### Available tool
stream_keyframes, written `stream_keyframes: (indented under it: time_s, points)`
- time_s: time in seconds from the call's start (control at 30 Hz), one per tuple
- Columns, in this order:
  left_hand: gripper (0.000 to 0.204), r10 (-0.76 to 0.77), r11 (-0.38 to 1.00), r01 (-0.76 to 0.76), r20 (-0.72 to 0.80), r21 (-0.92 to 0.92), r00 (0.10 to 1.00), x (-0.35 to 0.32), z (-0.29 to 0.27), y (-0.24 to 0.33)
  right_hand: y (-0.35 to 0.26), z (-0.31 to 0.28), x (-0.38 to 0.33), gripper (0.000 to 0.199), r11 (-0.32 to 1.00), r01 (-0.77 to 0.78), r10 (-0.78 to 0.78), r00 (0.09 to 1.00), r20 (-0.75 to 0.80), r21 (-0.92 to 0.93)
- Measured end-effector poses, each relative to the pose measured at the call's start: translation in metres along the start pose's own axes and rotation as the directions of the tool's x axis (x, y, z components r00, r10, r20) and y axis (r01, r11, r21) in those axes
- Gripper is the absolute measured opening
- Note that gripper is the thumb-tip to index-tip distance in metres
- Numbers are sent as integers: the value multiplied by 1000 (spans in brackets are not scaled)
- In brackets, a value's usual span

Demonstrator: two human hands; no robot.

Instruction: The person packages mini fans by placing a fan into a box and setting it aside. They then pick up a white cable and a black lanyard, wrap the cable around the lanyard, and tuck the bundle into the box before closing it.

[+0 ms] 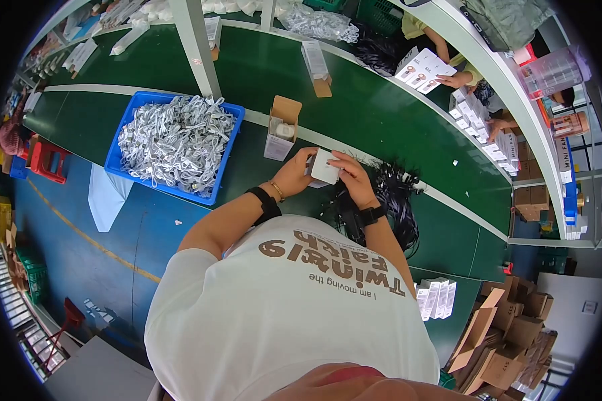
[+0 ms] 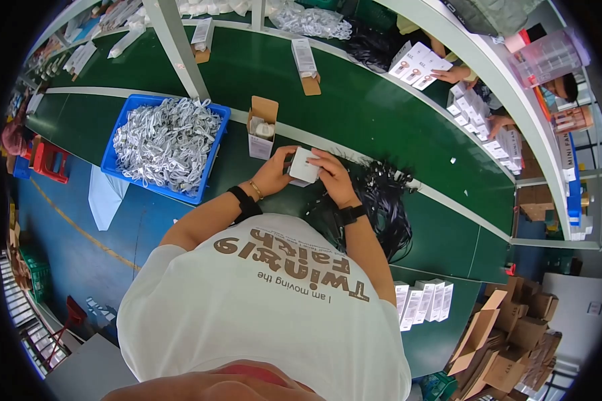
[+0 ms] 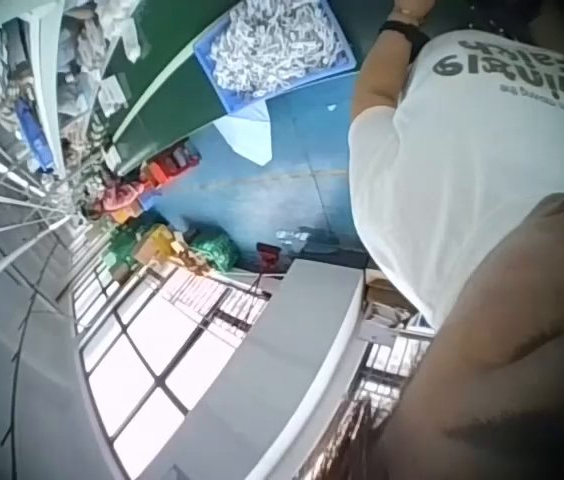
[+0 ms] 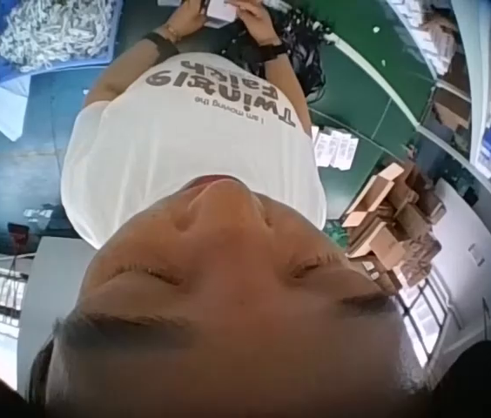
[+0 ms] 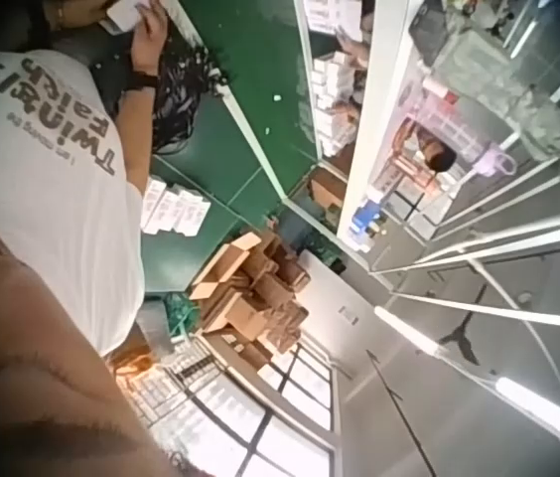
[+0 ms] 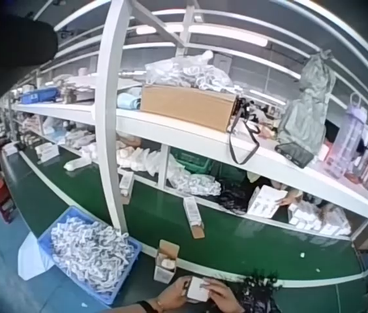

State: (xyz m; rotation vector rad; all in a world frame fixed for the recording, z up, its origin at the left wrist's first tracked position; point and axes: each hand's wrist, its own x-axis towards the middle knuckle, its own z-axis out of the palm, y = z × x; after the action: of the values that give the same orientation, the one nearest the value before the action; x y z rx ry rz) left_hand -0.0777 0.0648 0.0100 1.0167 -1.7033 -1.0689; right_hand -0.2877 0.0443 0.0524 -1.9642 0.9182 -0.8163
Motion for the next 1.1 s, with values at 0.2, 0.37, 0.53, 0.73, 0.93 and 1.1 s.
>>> stream_keyframes:
  time_s: [0.2,0.37,0.53,0.73,0.93,1.1]
  points:
    - [69,61,988,-63,20,140,998,7,-5,12,-58,20,6,40,683,160,-187,981,40,-712]
    - [71,16,991,-18,12,130,1000,4,-2,13,-42,23,7,41,817,138,-178,984,-18,-559]
    - [72,15,993,-17,12,120,1000,1,-3,10,-43,18,6,42,791,168,-178,983,41,-589]
    - [73,48,991,-50,25,126,999,0,-4,8,-37,13,3,45,794,227,-189,974,127,-565]
    - [70,137,977,-145,59,156,989,9,0,4,-34,33,-14,53,660,150,-199,980,21,-736]
    - [70,167,903,-114,-95,415,981,19,12,-11,-39,43,-15,65,659,-130,-78,968,-239,-740]
